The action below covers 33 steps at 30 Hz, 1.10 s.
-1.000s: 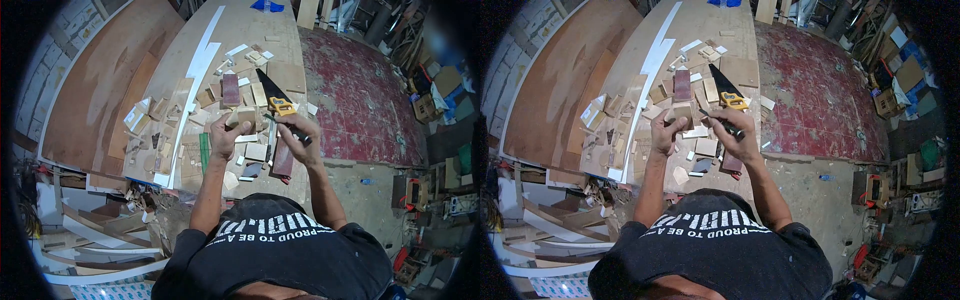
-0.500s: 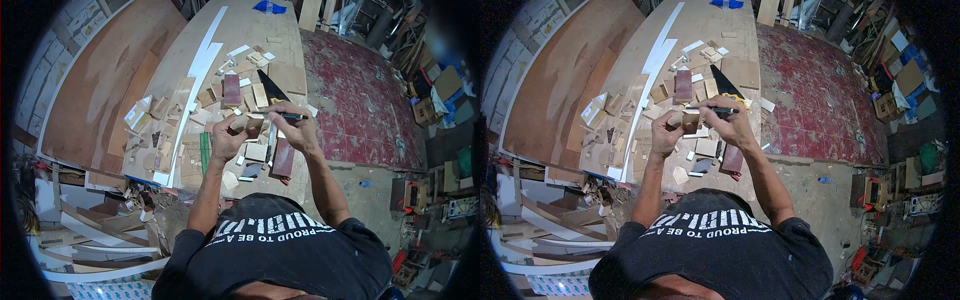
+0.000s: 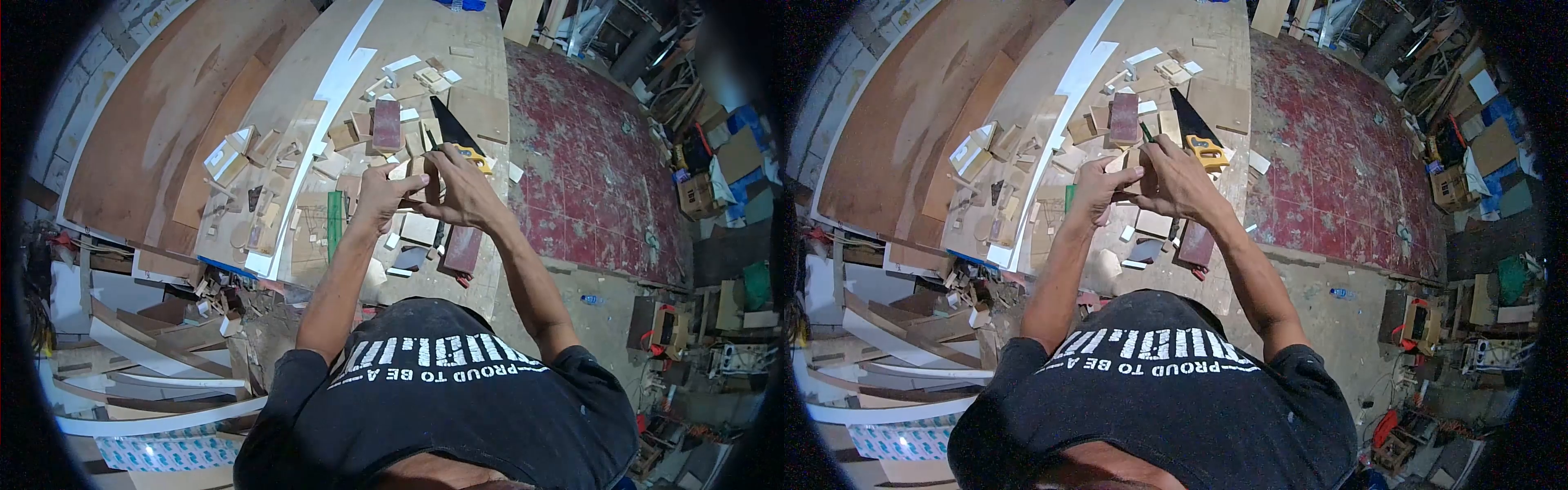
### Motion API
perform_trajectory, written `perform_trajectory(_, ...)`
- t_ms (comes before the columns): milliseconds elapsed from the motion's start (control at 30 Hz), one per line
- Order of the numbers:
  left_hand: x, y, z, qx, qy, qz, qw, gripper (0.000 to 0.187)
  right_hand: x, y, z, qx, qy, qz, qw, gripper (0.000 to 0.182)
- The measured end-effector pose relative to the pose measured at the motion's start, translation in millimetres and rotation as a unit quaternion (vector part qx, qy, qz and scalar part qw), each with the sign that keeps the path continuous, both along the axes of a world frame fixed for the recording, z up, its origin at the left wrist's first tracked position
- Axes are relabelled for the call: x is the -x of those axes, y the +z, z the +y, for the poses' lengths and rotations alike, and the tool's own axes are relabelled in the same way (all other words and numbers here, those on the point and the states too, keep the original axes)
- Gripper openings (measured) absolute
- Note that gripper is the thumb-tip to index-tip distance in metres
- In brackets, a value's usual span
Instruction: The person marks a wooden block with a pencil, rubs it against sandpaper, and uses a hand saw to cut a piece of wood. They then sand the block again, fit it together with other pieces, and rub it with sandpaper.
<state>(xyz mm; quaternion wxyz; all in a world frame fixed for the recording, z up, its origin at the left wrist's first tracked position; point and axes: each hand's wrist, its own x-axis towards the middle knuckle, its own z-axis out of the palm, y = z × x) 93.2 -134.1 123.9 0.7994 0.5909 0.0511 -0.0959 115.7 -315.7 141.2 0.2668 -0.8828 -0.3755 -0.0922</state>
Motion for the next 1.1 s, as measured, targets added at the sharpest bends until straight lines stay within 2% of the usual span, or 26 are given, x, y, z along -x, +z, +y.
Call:
perform_trajectory(67, 1, 1, -1, 0.004, 0.004, 0.001, 1.000, 0.034, -1, 3, 0, 0.008, 0.005, 0.083, 0.996, 0.070)
perform_trajectory(200, 4, 1, -2, 0.014, 0.012, 0.000, 1.000, 0.035, -5, -10, -1, -0.038, 0.017, 0.077, 0.996, 0.062)
perform_trajectory(433, 1, -9, 0, -0.015, 0.006, -0.008, 1.000, 0.032, -4, -12, -4, -0.075, 0.050, 0.093, 0.992, 0.073)
perform_trajectory(600, 4, 2, -3, 0.068, 0.009, 0.043, 0.997, 0.033, -5, -6, -11, -0.079, 0.058, 0.109, 0.989, 0.077)
perform_trajectory(700, -1, -7, -3, 0.074, 0.016, 0.061, 0.995, 0.035, -9, -8, -13, -0.064, 0.052, 0.137, 0.987, 0.077)
perform_trajectory(767, -5, -20, 0, 0.070, 0.024, 0.090, 0.993, 0.039, -12, -23, -16, -0.138, 0.062, 0.275, 0.950, 0.085)
perform_trajectory(800, -7, -26, 1, 0.068, 0.032, 0.118, 0.990, 0.042, -13, -31, -17, -0.138, 0.063, 0.275, 0.949, 0.085)
perform_trajectory(900, -7, -40, 2, 0.078, 0.042, 0.159, 0.983, 0.044, -17, -58, -16, -0.226, 0.097, 0.365, 0.898, 0.086)
perform_trajectory(1100, -10, -76, 2, 0.110, 0.058, 0.217, 0.968, 0.037, -24, -106, -11, -0.240, 0.079, 0.410, 0.876, 0.082)
